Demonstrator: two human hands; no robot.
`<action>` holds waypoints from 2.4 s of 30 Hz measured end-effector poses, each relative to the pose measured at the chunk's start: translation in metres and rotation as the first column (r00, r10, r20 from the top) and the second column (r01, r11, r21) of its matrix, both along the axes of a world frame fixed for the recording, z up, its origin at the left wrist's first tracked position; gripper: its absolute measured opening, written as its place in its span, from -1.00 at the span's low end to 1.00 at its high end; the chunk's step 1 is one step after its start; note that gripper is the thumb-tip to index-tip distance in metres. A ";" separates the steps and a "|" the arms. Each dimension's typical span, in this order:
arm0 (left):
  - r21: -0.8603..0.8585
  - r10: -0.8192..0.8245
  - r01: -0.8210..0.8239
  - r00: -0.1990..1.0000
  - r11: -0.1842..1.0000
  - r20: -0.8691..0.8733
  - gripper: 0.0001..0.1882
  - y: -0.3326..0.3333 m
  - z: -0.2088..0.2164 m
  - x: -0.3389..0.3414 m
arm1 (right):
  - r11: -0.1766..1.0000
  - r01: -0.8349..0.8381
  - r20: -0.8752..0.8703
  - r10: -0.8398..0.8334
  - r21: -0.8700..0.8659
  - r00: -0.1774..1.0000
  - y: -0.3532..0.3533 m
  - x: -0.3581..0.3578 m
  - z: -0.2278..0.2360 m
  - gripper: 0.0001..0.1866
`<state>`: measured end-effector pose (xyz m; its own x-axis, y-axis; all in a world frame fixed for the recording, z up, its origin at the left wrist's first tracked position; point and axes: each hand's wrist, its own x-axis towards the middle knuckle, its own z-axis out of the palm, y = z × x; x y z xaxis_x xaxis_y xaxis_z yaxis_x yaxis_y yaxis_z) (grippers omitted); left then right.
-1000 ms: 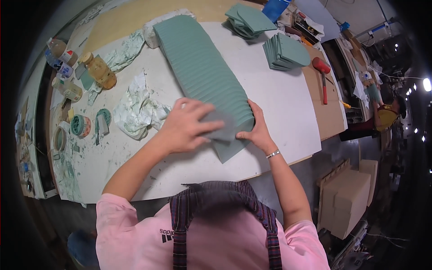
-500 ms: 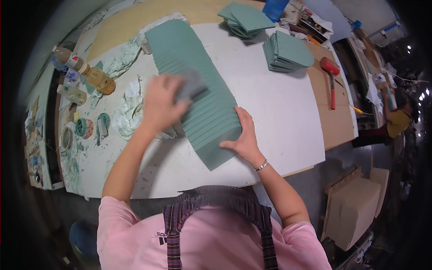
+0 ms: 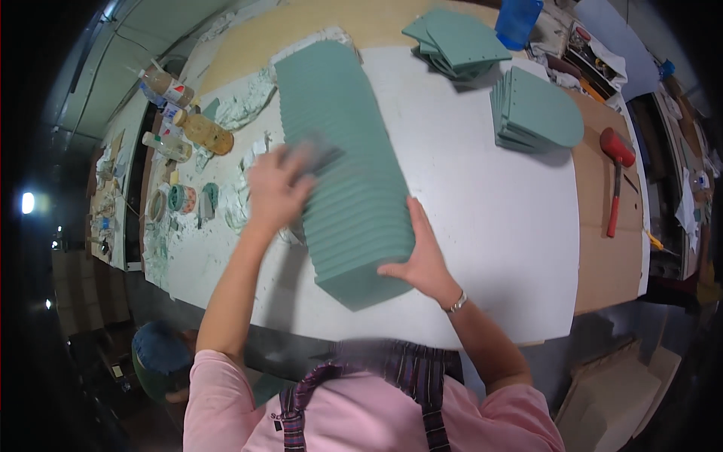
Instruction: The person aligns a stack of green curved plates on a workbench and uses a sanding block to sand the edges and faces of the stack. The person then handles individual plates, using a brush and cloth to apply a substance and wipe them down.
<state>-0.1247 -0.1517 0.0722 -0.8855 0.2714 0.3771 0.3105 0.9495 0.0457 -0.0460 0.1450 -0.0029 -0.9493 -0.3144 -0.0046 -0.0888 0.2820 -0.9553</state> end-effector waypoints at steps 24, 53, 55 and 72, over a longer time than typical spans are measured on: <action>0.079 -0.464 0.458 0.882 0.885 0.082 -0.45 0.066 0.017 -0.072 | 0.999 0.041 0.088 -0.043 0.028 0.995 0.014 -0.004 0.008 0.42; -0.286 -0.317 0.387 0.912 0.876 0.261 -0.43 0.071 0.047 -0.194 | 0.999 0.026 0.104 -0.028 0.020 0.994 0.017 -0.008 0.003 0.39; -0.270 -0.361 0.431 0.892 0.861 0.273 -0.43 0.067 0.050 -0.198 | 1.000 0.004 0.104 -0.004 0.003 0.995 0.016 -0.011 0.001 0.39; -0.294 -0.325 0.345 0.938 0.891 0.117 -0.42 0.082 0.019 -0.206 | 1.000 0.002 0.083 -0.002 -0.004 0.997 0.019 -0.010 0.006 0.38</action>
